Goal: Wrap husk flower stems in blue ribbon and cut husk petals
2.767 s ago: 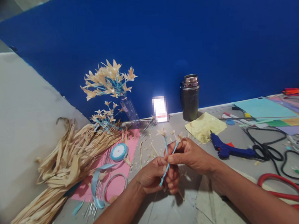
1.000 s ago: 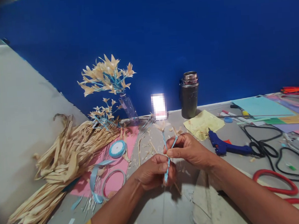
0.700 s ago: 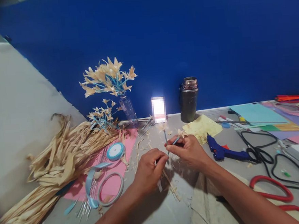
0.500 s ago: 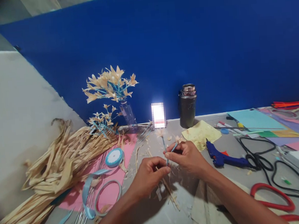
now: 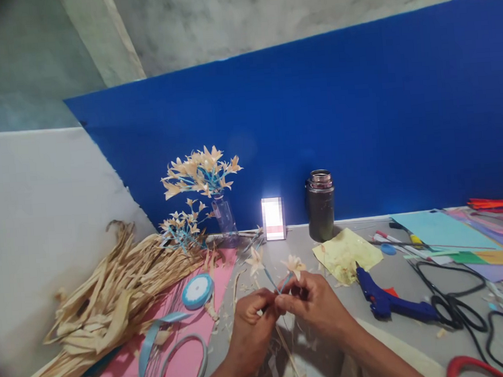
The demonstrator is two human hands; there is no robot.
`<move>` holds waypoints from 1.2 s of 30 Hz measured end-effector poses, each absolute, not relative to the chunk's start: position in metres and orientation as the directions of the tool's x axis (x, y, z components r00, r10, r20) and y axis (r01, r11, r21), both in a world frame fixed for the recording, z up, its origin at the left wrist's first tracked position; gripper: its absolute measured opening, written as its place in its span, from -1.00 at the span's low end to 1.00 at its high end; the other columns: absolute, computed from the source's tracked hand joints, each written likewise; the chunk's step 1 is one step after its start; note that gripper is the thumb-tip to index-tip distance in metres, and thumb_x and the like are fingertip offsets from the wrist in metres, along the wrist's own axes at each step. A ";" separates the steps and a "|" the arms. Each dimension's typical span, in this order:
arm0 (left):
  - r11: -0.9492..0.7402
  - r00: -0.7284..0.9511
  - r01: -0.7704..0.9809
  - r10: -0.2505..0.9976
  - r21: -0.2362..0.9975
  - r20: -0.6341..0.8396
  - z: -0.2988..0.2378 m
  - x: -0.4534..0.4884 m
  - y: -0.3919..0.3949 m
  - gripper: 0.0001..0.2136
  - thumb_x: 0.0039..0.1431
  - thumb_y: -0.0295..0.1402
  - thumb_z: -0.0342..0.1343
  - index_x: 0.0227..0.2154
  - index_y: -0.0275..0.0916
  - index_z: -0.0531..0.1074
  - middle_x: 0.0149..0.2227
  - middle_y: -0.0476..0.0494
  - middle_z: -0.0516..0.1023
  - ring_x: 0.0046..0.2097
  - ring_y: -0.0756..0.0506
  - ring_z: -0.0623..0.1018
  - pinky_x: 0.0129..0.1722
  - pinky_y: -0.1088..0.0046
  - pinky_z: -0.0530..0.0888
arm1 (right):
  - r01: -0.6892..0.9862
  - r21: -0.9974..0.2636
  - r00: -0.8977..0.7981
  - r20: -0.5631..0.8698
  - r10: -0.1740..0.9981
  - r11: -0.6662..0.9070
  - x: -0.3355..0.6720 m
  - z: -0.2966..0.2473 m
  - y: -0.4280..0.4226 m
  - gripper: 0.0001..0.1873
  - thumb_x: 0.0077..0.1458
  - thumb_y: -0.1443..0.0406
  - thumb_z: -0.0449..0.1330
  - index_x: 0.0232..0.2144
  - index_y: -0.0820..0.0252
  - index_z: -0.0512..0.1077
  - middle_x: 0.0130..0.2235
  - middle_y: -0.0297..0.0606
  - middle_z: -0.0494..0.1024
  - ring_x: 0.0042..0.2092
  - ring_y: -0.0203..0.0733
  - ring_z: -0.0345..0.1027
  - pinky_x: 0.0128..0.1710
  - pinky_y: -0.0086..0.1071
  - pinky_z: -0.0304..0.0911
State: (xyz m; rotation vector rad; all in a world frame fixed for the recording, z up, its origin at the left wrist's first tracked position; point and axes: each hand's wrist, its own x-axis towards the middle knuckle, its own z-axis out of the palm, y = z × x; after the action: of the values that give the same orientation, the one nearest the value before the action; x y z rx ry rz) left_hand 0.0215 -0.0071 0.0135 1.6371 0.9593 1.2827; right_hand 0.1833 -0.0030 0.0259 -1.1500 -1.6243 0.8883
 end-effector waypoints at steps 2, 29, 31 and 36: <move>-0.392 0.179 0.090 0.911 0.915 0.372 0.011 0.021 -0.007 -0.70 0.18 -0.28 0.18 -0.63 -0.27 0.48 -0.59 -0.04 0.38 -0.47 -0.02 0.34 -0.42 0.44 0.27 | 0.294 -0.889 -0.124 0.327 0.937 0.350 0.183 0.026 -0.004 -0.75 -0.02 0.08 0.30 -0.47 0.15 0.56 -0.54 -0.31 0.53 -0.47 -0.20 0.36 -0.45 -0.39 0.27; -0.264 0.166 0.112 0.955 0.958 0.244 0.018 0.022 -0.008 -0.81 0.12 -0.30 0.18 -0.53 -0.21 0.62 -0.48 -0.17 0.62 -0.36 -0.14 0.54 -0.29 0.38 0.41 | 0.238 -0.914 -0.047 0.326 0.944 0.328 0.182 0.031 -0.003 -0.76 0.01 0.11 0.27 -0.50 0.16 0.51 -0.46 -0.32 0.51 -0.40 -0.19 0.38 -0.39 -0.39 0.27; -0.204 0.146 0.070 0.970 0.976 0.192 0.021 0.022 -0.006 -0.81 0.09 -0.30 0.20 -0.54 -0.23 0.62 -0.50 -0.17 0.61 -0.40 -0.11 0.53 -0.33 0.40 0.41 | 0.221 -0.939 -0.001 0.268 0.963 0.262 0.186 0.031 0.000 -0.71 0.01 0.07 0.26 -0.41 0.18 0.54 -0.46 -0.32 0.52 -0.42 -0.21 0.34 -0.42 -0.39 0.24; -0.091 0.094 -0.073 0.991 0.993 0.098 0.020 0.023 0.002 -0.79 0.03 -0.24 0.25 -0.55 -0.29 0.58 -0.53 -0.17 0.57 -0.51 -0.02 0.44 -0.43 0.44 0.38 | 0.262 -0.957 -0.005 0.126 0.992 0.123 0.192 0.027 0.007 -0.60 0.04 -0.02 0.20 -0.55 0.18 0.45 -0.63 -0.44 0.32 -0.57 -0.32 0.09 -0.56 -0.42 0.04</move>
State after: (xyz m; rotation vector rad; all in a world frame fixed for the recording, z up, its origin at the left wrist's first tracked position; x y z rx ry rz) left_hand 0.0225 0.0016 0.0203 1.2711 1.0404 1.2372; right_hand 0.1924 0.0071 0.0265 -1.3079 -1.4488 0.9690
